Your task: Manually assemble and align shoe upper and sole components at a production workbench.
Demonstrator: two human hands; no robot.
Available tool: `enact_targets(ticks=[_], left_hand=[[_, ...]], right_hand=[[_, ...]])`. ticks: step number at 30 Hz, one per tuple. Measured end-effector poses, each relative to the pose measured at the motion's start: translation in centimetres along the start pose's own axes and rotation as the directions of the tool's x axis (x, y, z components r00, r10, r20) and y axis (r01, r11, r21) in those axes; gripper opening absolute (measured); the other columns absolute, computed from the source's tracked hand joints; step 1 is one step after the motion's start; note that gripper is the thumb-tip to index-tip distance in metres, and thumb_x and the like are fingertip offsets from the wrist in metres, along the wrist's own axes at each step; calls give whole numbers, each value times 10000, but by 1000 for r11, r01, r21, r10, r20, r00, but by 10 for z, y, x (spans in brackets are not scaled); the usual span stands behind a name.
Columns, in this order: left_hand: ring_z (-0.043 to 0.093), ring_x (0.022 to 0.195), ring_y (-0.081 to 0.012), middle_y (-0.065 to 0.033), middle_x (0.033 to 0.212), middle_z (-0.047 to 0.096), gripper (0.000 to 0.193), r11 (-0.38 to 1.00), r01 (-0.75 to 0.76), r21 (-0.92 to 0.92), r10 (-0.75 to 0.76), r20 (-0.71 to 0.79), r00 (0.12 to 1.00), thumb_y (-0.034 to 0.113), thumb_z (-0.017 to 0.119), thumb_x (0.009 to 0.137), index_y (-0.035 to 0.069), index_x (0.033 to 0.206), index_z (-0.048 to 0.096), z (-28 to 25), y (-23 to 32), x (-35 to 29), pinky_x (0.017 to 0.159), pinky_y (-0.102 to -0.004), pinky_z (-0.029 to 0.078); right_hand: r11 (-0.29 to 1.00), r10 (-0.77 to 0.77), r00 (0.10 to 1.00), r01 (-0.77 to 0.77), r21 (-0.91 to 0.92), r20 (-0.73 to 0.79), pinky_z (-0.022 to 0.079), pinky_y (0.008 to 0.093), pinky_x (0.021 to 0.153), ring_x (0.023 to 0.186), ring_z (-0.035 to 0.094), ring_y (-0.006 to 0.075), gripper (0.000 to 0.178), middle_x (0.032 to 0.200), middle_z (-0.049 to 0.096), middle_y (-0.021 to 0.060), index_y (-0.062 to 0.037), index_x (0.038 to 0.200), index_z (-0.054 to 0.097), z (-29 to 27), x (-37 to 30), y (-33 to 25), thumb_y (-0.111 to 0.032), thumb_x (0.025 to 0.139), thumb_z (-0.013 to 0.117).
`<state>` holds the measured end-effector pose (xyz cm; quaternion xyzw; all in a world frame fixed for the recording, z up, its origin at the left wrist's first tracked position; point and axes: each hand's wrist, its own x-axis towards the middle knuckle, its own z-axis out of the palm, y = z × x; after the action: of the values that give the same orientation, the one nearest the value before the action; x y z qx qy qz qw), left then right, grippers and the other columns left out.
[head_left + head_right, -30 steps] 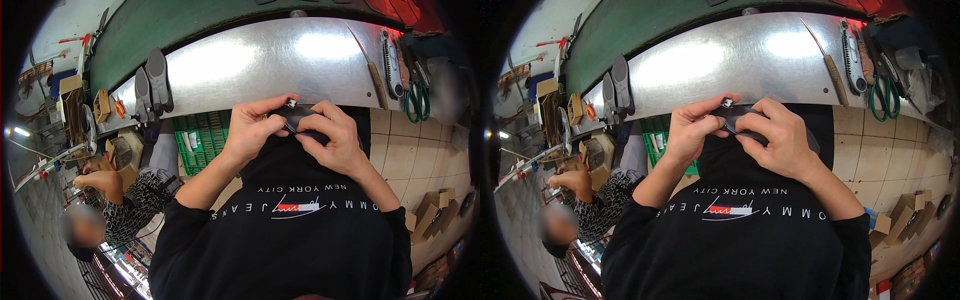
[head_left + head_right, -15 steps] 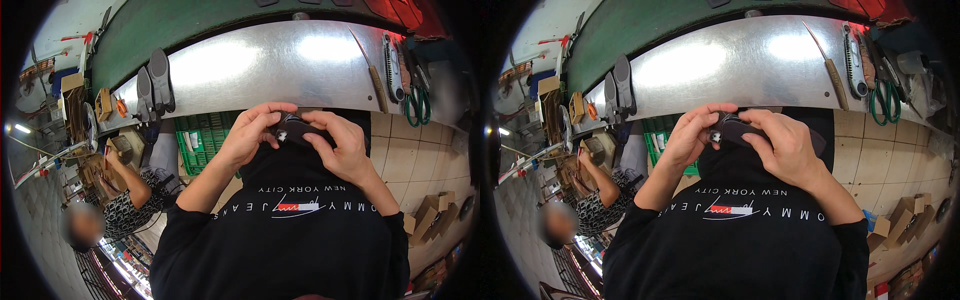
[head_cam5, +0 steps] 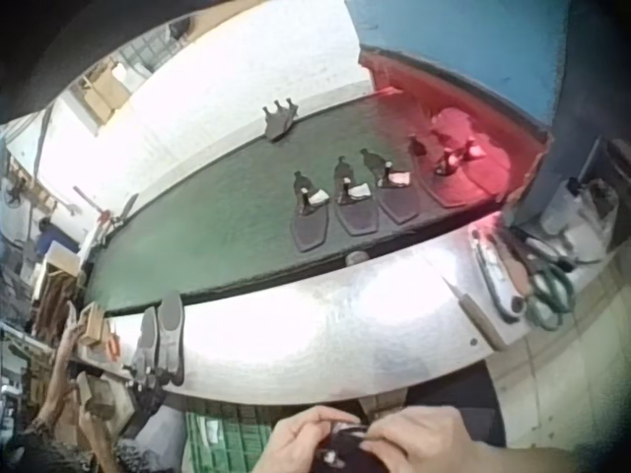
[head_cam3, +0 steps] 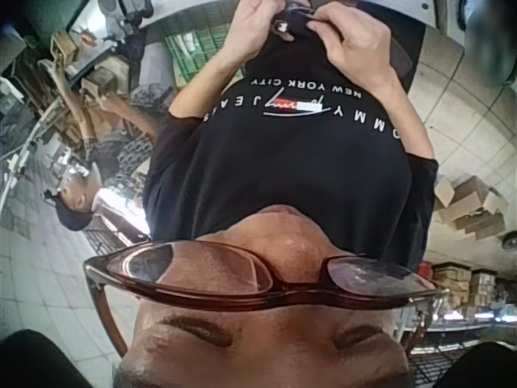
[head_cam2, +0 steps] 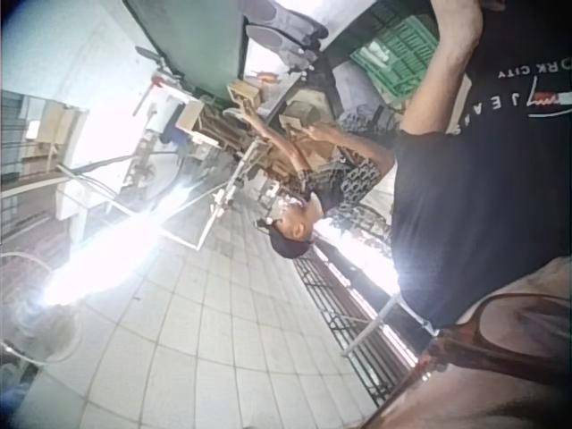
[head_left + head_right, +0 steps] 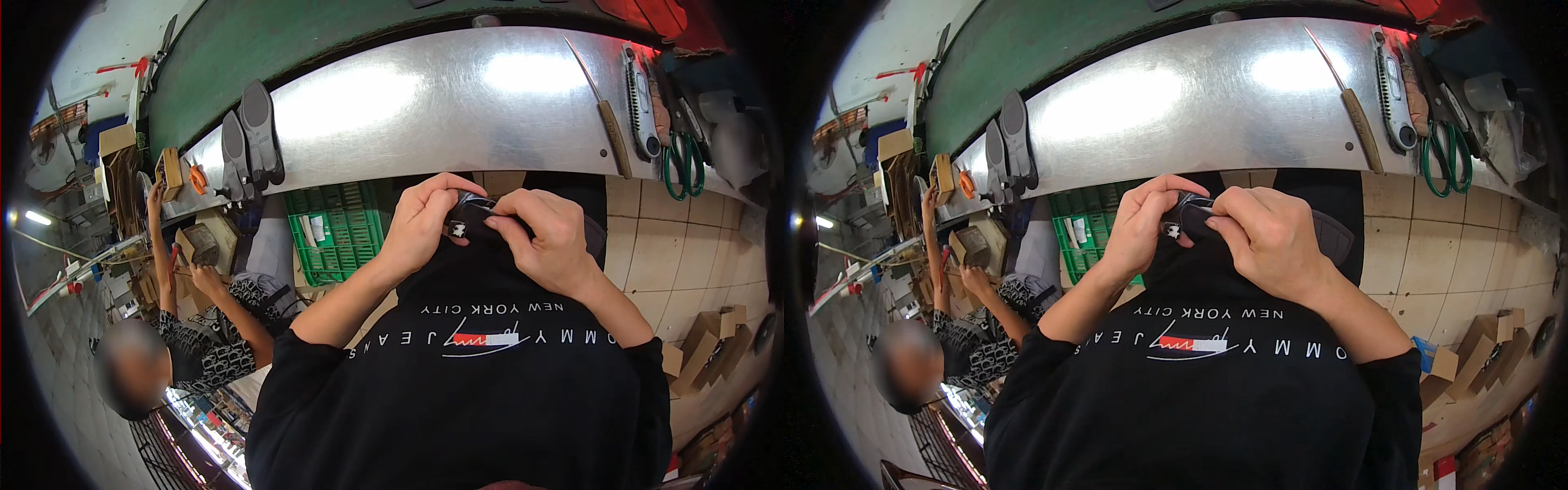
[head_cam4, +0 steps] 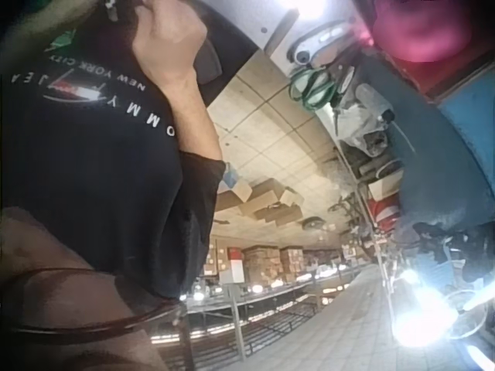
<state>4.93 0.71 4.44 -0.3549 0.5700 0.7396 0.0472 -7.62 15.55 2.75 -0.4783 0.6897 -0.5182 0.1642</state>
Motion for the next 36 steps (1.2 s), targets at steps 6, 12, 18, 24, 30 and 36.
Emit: enact_targets(ticks=[6,12,18,24,30,36], left_hand=[[616,766,-94,-57,855,652,243,995,-66,71,67,-11,998,125,505,930,-25,1080,623,1,-8,-5,617,-240,547],[631,754,-86,-46,853,662,172,997,57,-52,-58,-18,998,83,639,878,-17,1019,640,-1,-4,-5,604,-226,543],[588,708,-67,-35,827,644,117,1000,-5,-30,4,-51,999,86,630,873,-1,950,637,1,-8,-3,596,-213,505],[524,677,-39,-1,787,607,95,965,-243,96,254,-124,959,47,645,859,6,943,634,5,-3,-14,587,-193,423],[609,810,-100,-48,938,632,168,888,-444,-120,341,-477,810,110,599,917,2,1041,633,-29,5,-1,653,-253,531],[618,986,-172,-88,1191,585,411,710,-276,-648,-50,-437,898,202,547,929,36,1302,506,-73,-34,22,728,-293,579]], right_hand=[[995,94,994,-95,23,54,452,368,532,605,598,292,148,665,591,109,-48,788,559,-2,-2,0,-41,752,703],[975,184,978,-194,111,94,475,350,549,629,631,279,150,687,615,107,-41,840,583,-4,-2,-3,-60,765,711],[970,178,979,-191,153,95,490,326,561,638,656,255,158,718,643,108,-25,868,615,-1,-3,3,-96,780,726],[917,265,938,-316,242,222,469,338,557,626,631,261,103,707,632,108,-37,831,621,-10,17,-6,-97,794,696],[992,-125,929,109,-65,-347,493,360,794,925,620,307,251,1029,648,150,-21,1031,641,-45,64,7,-56,785,671],[750,-74,927,-192,-633,-368,473,393,804,872,580,317,292,920,627,138,2,1094,633,-58,55,81,-33,803,641]])
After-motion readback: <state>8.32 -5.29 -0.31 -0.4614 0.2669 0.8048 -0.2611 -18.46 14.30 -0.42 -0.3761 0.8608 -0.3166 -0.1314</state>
